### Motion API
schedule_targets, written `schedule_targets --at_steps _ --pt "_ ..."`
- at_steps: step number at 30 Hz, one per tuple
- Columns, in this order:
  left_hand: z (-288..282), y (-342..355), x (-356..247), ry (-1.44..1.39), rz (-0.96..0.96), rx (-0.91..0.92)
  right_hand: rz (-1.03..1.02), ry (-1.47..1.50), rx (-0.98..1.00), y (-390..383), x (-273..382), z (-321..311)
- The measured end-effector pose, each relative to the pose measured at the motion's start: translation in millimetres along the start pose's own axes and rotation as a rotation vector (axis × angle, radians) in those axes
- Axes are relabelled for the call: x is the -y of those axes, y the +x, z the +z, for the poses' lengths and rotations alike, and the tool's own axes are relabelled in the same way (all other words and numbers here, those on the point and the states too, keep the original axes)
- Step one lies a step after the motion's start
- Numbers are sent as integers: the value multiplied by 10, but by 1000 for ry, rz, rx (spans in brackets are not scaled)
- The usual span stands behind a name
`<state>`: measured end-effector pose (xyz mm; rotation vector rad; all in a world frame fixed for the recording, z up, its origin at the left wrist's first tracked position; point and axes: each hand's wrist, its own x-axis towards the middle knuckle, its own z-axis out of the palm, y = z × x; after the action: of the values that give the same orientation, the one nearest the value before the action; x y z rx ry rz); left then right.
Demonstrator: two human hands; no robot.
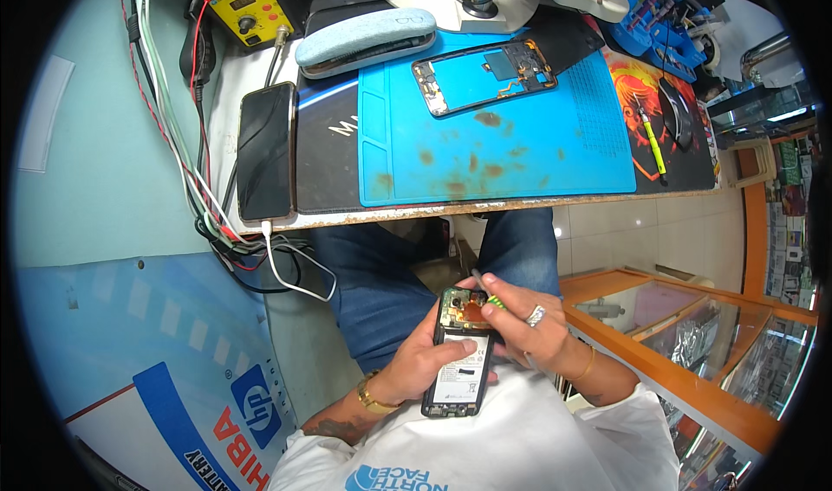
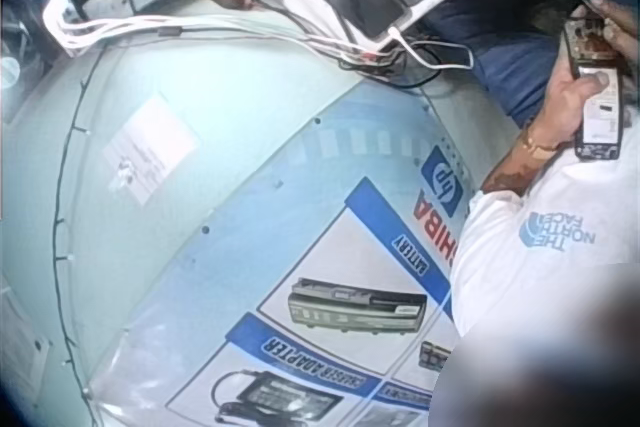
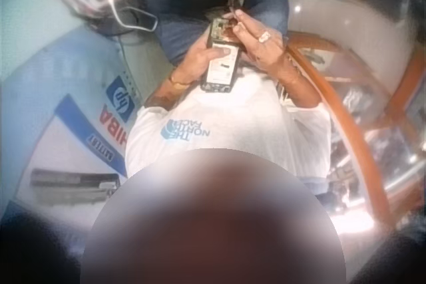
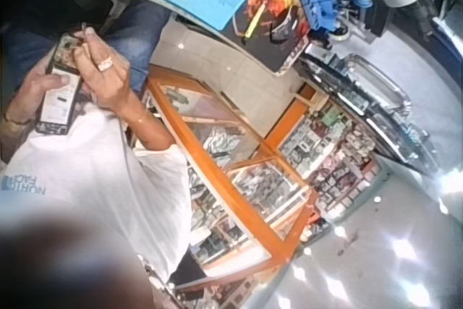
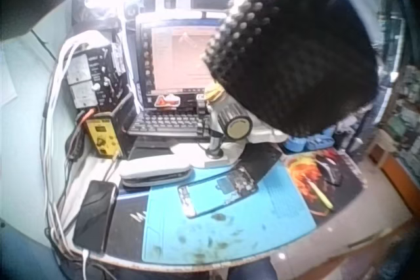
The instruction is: The person repairs a disassembled smartphone by using a screwdriver to manipulate internal components and connectors. They connect the device to a power source to test it, then proceed to reassemble the phone by aligning the back cover and securing it.
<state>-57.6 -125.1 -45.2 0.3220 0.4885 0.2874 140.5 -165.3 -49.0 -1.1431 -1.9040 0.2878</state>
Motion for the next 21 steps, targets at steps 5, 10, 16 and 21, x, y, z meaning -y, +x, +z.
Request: schedule_targets --at_steps 5,10,16,21 --pt "44 8 9 -31 33 17 55 170 -34 95 14 -86" --pt "56 21 -28 20 68 -25 -3 69 104 110 52 -112" --pt "12 33 13 71 92 2 -15 23 119 135 60 -90" --pt "40 58 54 155 165 -47 -21 -93 105 129 108 0"
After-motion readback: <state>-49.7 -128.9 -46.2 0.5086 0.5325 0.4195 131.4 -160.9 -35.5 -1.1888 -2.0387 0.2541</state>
